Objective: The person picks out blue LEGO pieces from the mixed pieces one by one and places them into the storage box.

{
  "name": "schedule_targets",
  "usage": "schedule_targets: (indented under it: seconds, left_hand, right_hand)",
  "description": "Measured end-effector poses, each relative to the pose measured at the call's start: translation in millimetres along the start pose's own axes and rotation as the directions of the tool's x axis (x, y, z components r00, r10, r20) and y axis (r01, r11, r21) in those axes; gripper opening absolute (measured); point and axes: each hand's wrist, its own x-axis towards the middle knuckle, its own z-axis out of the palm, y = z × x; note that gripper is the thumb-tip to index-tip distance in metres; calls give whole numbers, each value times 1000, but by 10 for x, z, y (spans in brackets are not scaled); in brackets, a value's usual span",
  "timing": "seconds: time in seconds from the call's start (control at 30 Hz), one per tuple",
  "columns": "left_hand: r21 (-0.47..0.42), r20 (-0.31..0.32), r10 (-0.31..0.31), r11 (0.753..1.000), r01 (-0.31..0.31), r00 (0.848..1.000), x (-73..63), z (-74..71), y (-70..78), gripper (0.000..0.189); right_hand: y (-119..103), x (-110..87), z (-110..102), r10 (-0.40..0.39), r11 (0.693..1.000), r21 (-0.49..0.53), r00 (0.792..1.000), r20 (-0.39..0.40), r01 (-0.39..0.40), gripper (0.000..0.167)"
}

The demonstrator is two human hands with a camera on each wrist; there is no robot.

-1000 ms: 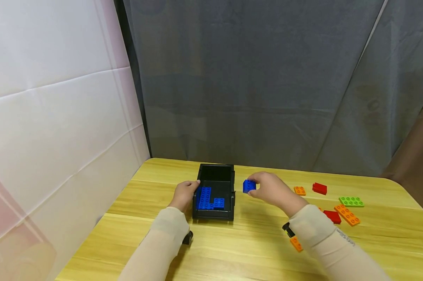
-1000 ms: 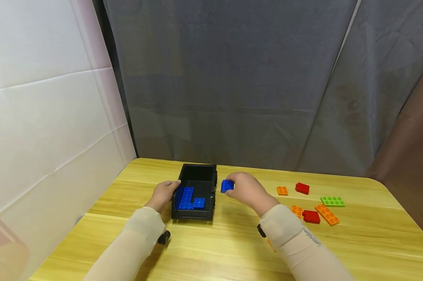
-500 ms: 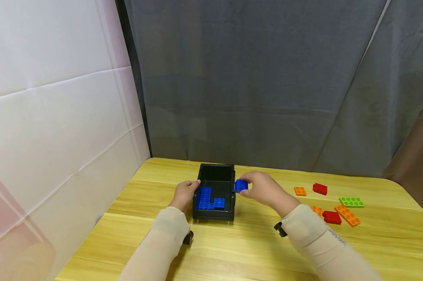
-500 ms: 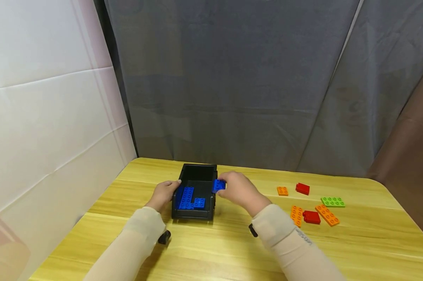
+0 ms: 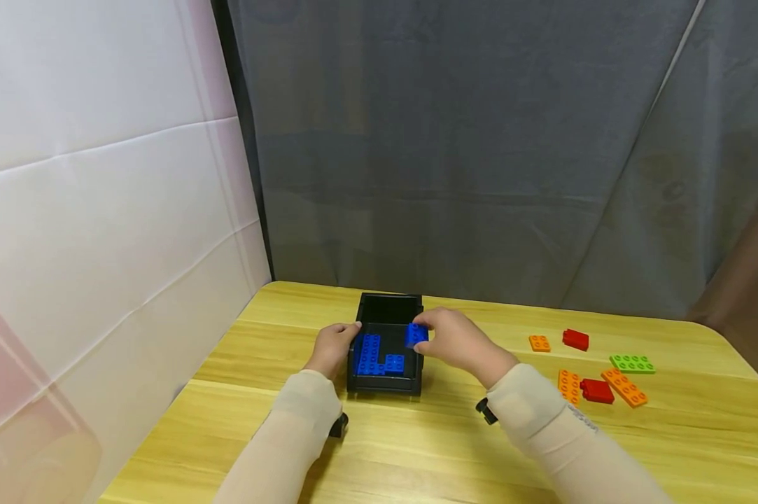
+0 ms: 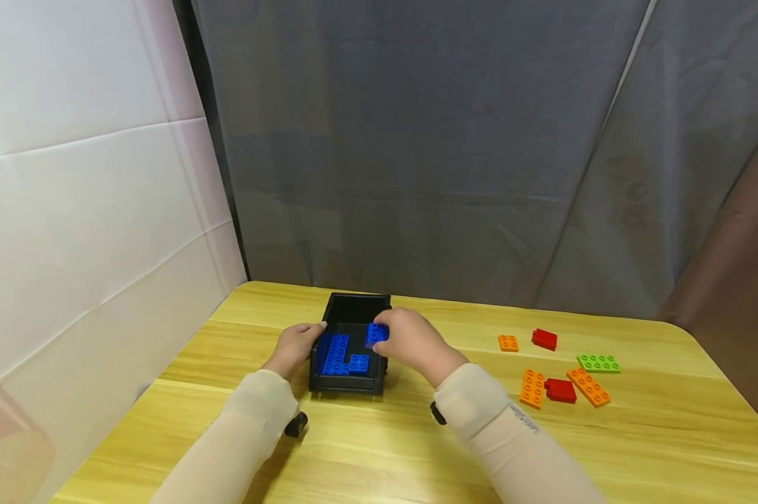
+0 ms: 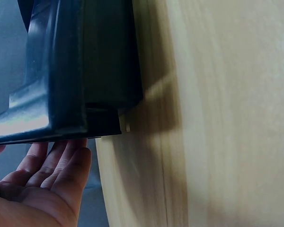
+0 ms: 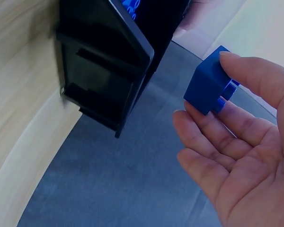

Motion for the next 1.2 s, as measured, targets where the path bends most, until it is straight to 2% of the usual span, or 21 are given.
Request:
schedule_targets:
  seconds: [0.33,0.9,1.2]
  left_hand:
    - [22,-3,7,1000,-7,1000,-5,-4,7,44]
    - [-2,2,-1,1000,1,1000,7,-5,-9,43]
    - [-6,18,-10,1000,10,1000,9,-14,-2,45]
  right_hand:
    - [-77,112,93,-16,1000,-13,1000,21,16,44]
    - [-121,299,251,-25,1000,0,999,37,25,42]
    - [-118,387,329,-28,999,-33,999,42,30,42]
